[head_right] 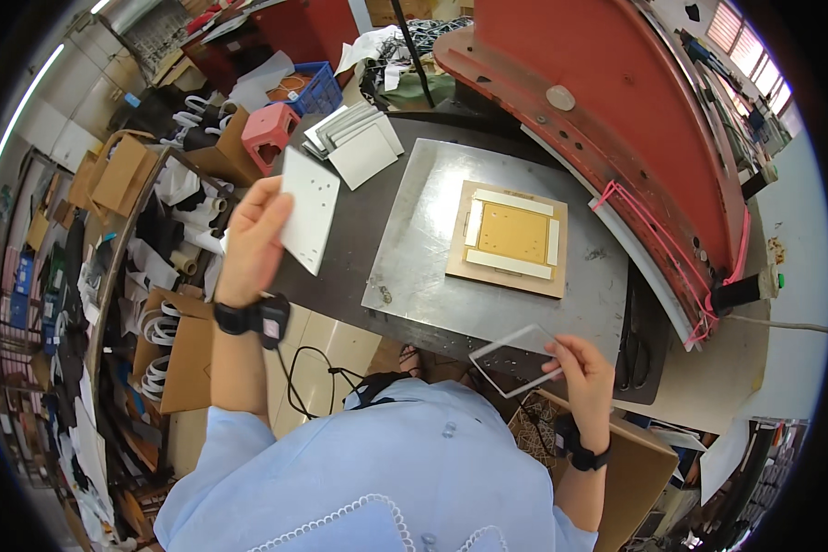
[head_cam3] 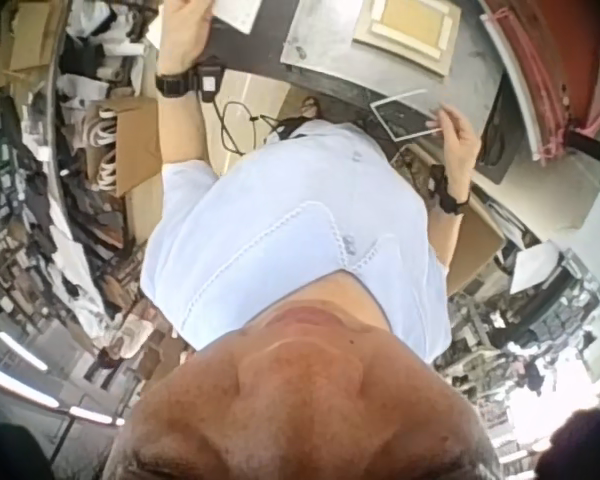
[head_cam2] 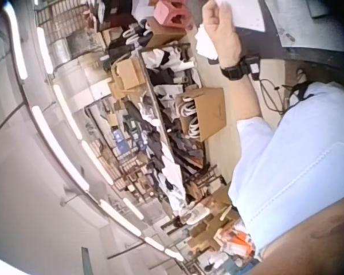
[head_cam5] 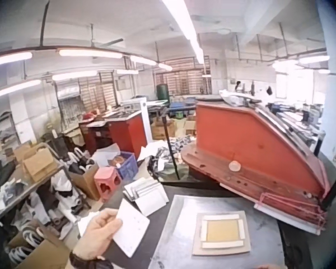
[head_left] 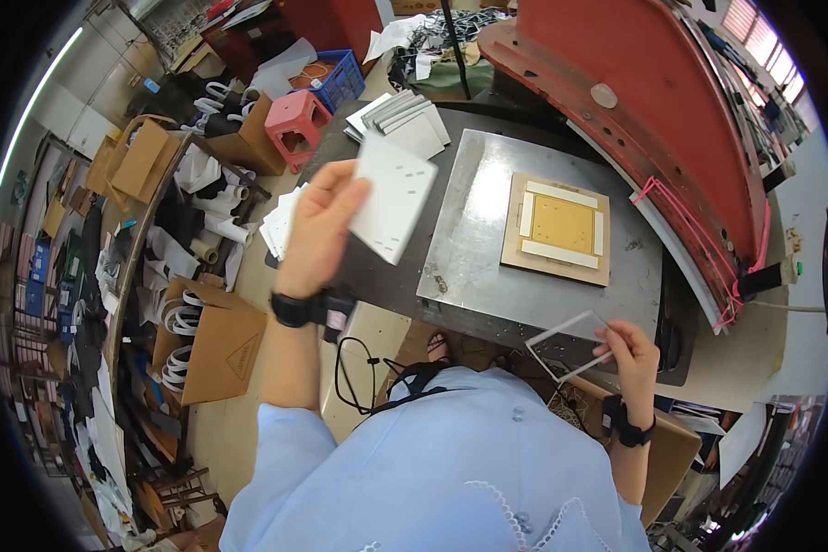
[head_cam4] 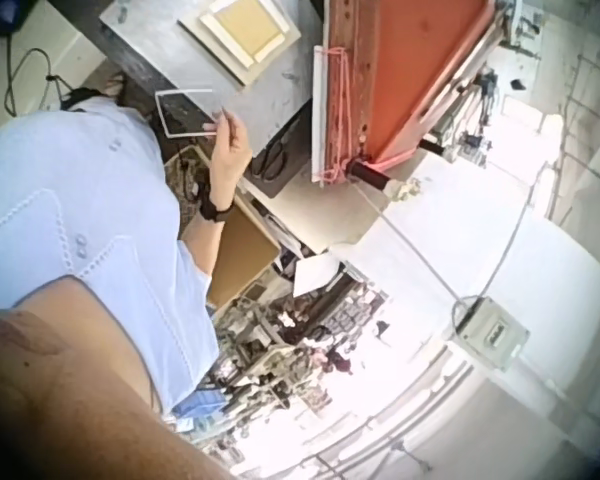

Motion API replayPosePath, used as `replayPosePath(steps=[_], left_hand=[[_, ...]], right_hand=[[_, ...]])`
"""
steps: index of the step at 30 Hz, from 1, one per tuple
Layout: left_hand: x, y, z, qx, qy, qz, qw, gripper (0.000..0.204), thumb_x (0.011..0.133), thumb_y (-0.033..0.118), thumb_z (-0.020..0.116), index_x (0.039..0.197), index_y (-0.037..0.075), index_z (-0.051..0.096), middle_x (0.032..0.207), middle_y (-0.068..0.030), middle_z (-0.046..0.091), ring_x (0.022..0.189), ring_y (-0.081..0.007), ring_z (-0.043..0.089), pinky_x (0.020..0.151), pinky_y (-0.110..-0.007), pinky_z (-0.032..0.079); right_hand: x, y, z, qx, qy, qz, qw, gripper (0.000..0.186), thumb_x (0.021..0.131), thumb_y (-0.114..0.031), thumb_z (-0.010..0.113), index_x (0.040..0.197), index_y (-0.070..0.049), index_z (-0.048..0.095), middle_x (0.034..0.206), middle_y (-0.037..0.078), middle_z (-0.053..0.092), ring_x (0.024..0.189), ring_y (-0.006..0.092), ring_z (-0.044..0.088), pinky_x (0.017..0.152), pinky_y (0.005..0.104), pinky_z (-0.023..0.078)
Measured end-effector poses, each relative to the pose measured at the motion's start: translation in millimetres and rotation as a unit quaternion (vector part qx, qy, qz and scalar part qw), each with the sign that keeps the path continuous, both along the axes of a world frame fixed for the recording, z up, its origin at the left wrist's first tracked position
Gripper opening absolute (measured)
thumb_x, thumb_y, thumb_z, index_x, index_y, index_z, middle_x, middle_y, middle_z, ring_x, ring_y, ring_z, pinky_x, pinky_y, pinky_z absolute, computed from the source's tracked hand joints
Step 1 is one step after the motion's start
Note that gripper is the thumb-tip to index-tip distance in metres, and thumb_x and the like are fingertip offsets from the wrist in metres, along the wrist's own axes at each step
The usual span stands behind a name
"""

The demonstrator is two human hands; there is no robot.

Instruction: Using a manual clicker press to die-cut leather or material pieces for manufacturing.

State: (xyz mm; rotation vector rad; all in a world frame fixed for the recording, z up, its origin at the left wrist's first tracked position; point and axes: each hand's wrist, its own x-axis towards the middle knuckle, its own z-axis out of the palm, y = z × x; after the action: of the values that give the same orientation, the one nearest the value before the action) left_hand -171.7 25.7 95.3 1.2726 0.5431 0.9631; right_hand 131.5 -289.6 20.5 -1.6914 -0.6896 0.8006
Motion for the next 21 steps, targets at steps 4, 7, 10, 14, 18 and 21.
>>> replayPosePath(steps=[4,7,10,14,18,21], left_hand=[[-79,56,-8,-0.012,0.204,-0.02,0.979,0.03,0.096,0.015,0.062,0.121,-0.002,0.061,0.101,-0.0034,0.069,0.086,-0.0065,0.063,0.078,-0.022,0.049],[-130,95,-26,0.019,0.363,0.005,0.931,0.027,0.092,0.014,0.066,0.114,-0.002,0.064,0.099,-0.0063,0.069,0.085,-0.0135,0.066,0.077,-0.028,0.05],[-144,109,-46,0.349,0.612,0.127,0.698,0.031,0.086,0.013,0.07,0.113,0.0,0.064,0.101,-0.0124,0.068,0.093,-0.0278,0.066,0.082,-0.037,0.051],[-56,96,-53,0.362,0.441,0.19,0.799,0.038,0.083,0.026,0.074,0.111,0.002,0.064,0.102,-0.0162,0.066,0.094,-0.0356,0.064,0.084,-0.042,0.05],[34,107,-81,0.363,0.473,0.224,0.771,0.049,0.083,0.037,0.074,0.113,-0.001,0.062,0.101,-0.0167,0.069,0.092,-0.0293,0.068,0.08,-0.04,0.051],[64,138,-116,0.38,0.465,0.318,0.733,0.051,0.081,0.039,0.076,0.11,-0.001,0.061,0.098,-0.0178,0.069,0.087,-0.0297,0.068,0.079,-0.04,0.052]], right_hand=[[25,-66,-1,-0.096,-0.036,-0.01,0.995,0.016,0.097,-0.008,0.057,0.108,0.001,0.065,0.093,0.008,0.072,0.079,0.0118,0.068,0.067,0.0227,0.05],[49,-127,-10,-0.225,-0.093,0.008,0.97,0.021,0.091,-0.009,0.061,0.109,0.003,0.063,0.092,0.012,0.071,0.083,0.0167,0.069,0.07,0.0254,0.051],[60,-182,-29,-0.343,-0.26,0.058,0.901,0.029,0.086,-0.009,0.064,0.112,0.004,0.062,0.102,0.017,0.069,0.09,0.0225,0.069,0.076,0.0294,0.052],[48,-182,-44,-0.316,-0.336,0.005,0.887,0.035,0.088,-0.013,0.065,0.12,0.002,0.06,0.111,0.019,0.066,0.098,0.0266,0.066,0.085,0.0334,0.051],[20,-109,-1,-0.227,-0.205,0.012,0.952,0.031,0.091,-0.013,0.065,0.118,0.003,0.061,0.108,0.018,0.067,0.095,0.0277,0.067,0.083,0.0331,0.052],[4,-77,17,-0.162,-0.225,0.034,0.96,0.025,0.092,-0.008,0.063,0.113,0.004,0.062,0.105,0.018,0.067,0.091,0.0267,0.067,0.08,0.0319,0.053]])
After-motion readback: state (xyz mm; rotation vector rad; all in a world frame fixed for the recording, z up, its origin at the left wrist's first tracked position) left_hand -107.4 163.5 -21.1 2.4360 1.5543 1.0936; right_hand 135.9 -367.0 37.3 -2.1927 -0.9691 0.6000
